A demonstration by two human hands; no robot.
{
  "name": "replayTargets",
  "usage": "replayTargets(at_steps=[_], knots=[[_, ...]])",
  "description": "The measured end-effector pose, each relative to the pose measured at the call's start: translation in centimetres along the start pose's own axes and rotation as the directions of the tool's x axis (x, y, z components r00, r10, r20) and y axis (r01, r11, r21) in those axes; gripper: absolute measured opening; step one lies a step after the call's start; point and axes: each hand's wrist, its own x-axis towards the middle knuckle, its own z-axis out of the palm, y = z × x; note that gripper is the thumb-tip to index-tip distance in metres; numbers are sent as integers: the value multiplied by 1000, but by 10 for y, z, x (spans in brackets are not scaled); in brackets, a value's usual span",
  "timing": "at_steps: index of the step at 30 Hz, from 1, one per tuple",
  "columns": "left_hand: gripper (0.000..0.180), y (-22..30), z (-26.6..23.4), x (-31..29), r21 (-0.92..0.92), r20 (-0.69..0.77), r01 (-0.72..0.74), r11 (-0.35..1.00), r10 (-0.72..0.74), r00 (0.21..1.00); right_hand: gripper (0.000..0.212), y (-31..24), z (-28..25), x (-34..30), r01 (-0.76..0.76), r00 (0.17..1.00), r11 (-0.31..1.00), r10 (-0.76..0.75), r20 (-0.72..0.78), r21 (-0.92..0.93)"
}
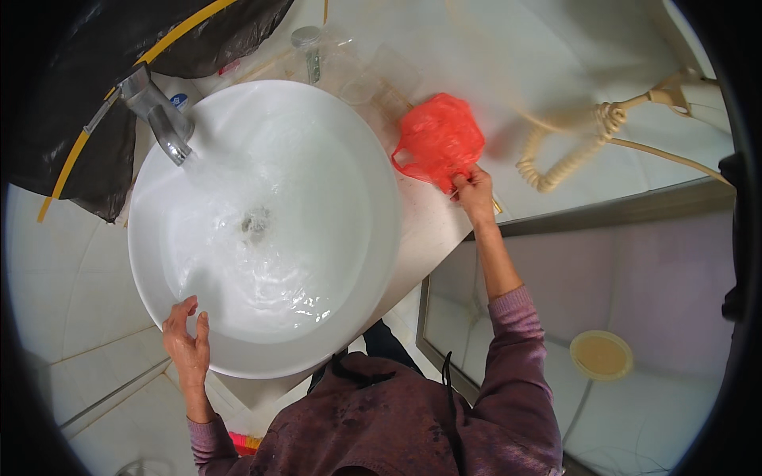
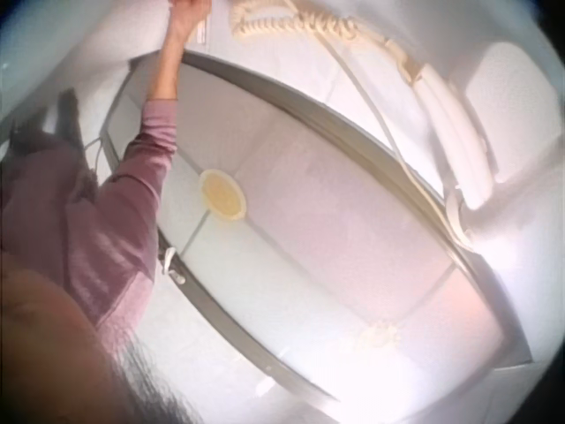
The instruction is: The person removes a clear plastic tray from a wall-mounted shower caddy and washes it under running water in a bathroom sink. Then they wash a red cloth by hand, repeatedly rinsing and wringing it under the tap.
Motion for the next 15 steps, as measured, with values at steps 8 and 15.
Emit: replayTargets(at_steps=[8, 15], knots=[[40, 58, 9, 58, -681, 490, 351, 643, 43, 871, 10, -95, 22, -37, 247, 960, 955, -264, 92, 163], [64, 71, 16, 114, -716, 497, 460, 525, -79, 864, 15, -117, 109, -58, 809, 584, 503, -621, 523, -305]])
